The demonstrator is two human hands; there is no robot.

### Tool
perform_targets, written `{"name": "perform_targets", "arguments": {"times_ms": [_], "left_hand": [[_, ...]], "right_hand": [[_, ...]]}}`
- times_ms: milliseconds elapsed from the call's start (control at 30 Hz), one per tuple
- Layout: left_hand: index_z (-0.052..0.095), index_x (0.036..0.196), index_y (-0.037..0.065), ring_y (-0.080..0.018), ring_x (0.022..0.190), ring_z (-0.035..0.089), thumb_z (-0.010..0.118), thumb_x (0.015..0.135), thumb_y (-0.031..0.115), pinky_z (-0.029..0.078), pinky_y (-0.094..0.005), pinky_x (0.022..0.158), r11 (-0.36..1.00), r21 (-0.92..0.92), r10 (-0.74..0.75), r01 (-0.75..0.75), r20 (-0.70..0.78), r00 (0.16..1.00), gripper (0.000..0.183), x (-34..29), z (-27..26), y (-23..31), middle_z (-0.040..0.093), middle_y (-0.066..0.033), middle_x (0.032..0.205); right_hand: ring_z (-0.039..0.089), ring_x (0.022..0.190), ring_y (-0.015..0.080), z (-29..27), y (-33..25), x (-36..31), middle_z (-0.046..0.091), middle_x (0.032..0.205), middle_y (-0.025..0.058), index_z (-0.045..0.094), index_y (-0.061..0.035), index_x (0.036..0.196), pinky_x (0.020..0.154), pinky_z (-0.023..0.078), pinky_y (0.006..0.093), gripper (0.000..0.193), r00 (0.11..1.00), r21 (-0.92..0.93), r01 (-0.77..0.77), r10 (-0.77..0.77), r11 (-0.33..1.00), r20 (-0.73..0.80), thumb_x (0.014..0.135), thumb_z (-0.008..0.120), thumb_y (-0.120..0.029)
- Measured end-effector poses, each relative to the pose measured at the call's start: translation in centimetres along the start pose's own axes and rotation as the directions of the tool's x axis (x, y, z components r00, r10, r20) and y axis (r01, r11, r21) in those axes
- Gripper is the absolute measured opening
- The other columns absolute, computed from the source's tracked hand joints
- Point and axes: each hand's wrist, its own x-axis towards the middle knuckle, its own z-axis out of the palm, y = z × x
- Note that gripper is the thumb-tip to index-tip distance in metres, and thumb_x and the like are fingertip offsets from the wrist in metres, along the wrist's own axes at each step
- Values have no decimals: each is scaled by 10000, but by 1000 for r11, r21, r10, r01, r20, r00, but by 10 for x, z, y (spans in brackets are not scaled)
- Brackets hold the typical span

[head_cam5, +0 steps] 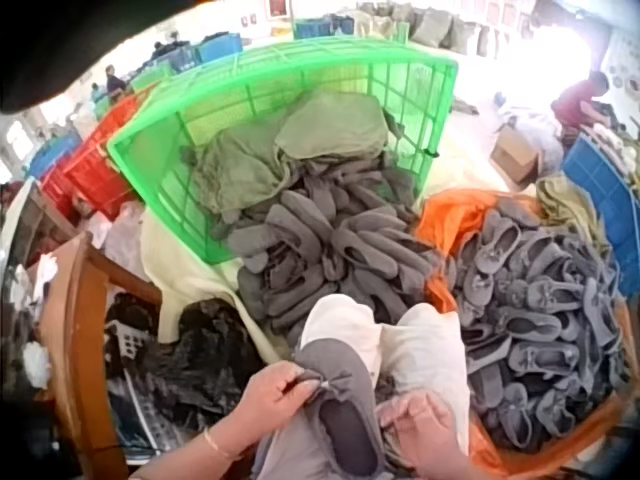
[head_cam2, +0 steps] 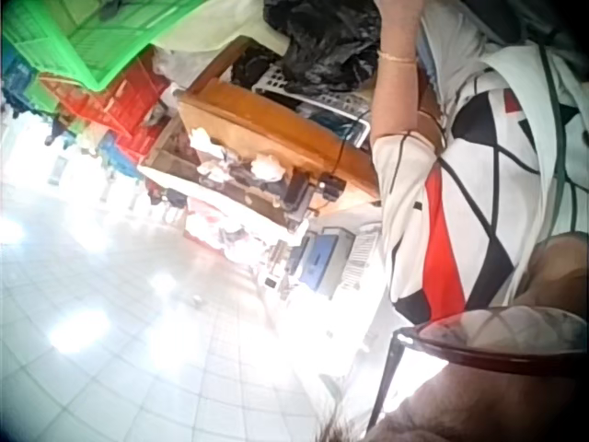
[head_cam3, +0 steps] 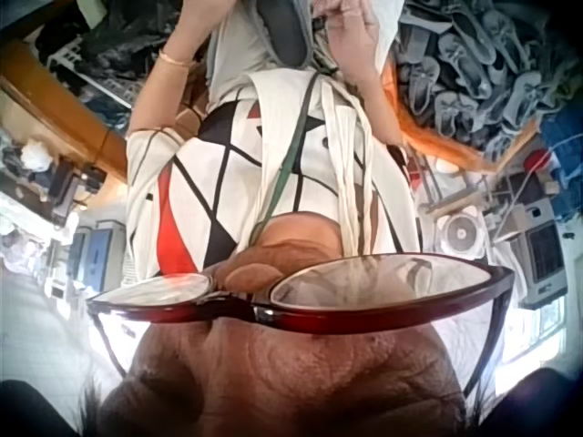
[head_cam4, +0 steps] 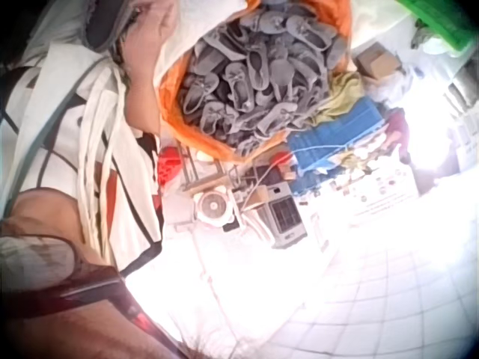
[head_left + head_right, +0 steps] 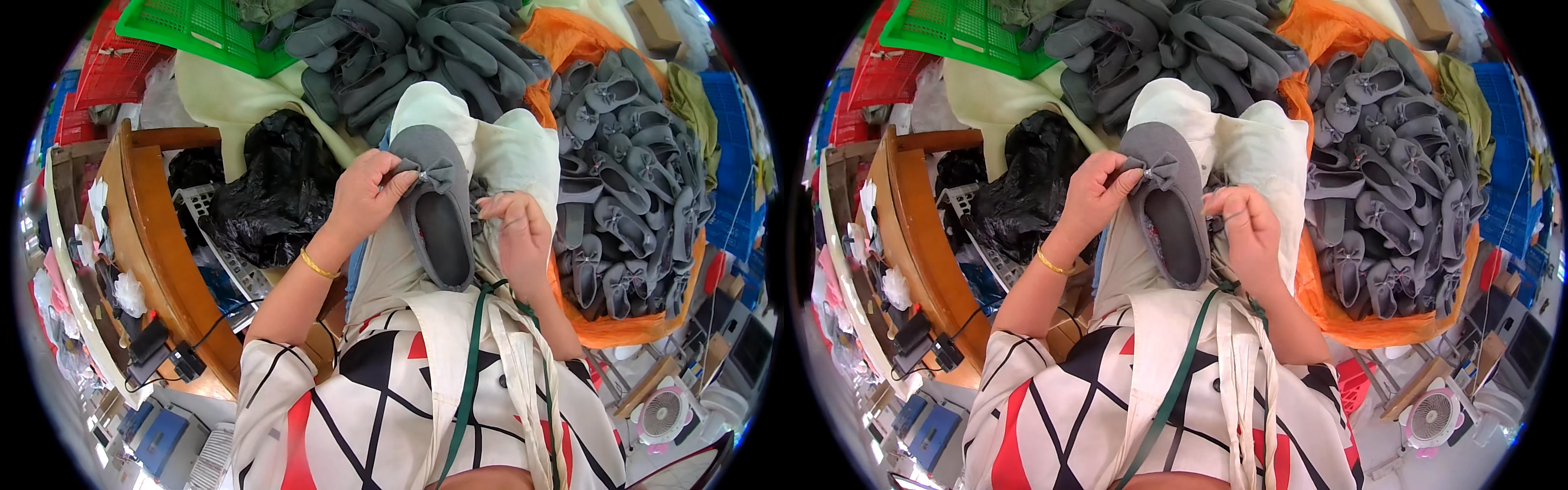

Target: The person sits at a workstation in a factory and sews a decorative bow onto the top of a grey slip-on shoe using a needle and thread. They pull the thread through the fabric, tie a knot to secure the bow, and trim the excess thread. The finished shoe is placed into a green plastic crate.

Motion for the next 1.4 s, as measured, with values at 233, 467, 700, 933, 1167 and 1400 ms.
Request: {"name": "perform_targets", "arguments": {"times_ms": [233,467,700,933,1167,1400], "left_hand": [[594,972,87,-300,732,619,719,826,204,504,-400,637,947,221,224,-233,66,972,225,1,2,26,594,-92,835],[534,872,42,-345,686,631,717,811,521,507,-404,618,917,399,-72,6,151,986,516,12,6,60,614,-138,727],[555,841,21,-378,681,627,683,854,450,501,-402,612,861,498,-149,103,52,988,448,18,17,49,646,-173,732],[674,930,-29,-62,621,455,730,837,183,414,-248,570,939,-69,-338,337,-17,941,239,12,18,30,566,-10,664],[663,879,-34,-21,617,443,729,855,160,395,-215,558,912,-179,-376,369,-6,926,206,9,21,25,552,50,653],[682,908,-10,-11,620,520,719,888,139,432,-181,557,893,-241,-387,381,25,922,154,9,19,27,622,43,722]], "right_hand": [[588,653,259,-34,-76,-22,550,696,92,687,-31,897,602,488,332,170,763,-387,597,-348,703,545,728,693,-49],[518,526,247,-28,-123,-29,482,615,68,702,14,807,480,420,355,183,534,370,106,-366,923,762,907,613,-111],[619,672,227,-27,-104,-28,648,799,72,655,-3,1034,627,490,321,126,401,214,-96,-158,972,902,957,589,-77],[632,697,71,-7,-36,4,656,750,-3,623,-7,993,625,506,256,142,842,-194,-370,416,908,343,982,586,-144],[593,590,163,0,23,23,617,706,94,612,-15,966,567,458,316,117,962,-504,28,114,863,249,914,601,-120],[637,633,276,2,27,25,654,761,172,623,-4,999,607,489,354,151,954,-545,50,121,837,273,891,581,-101]]}}
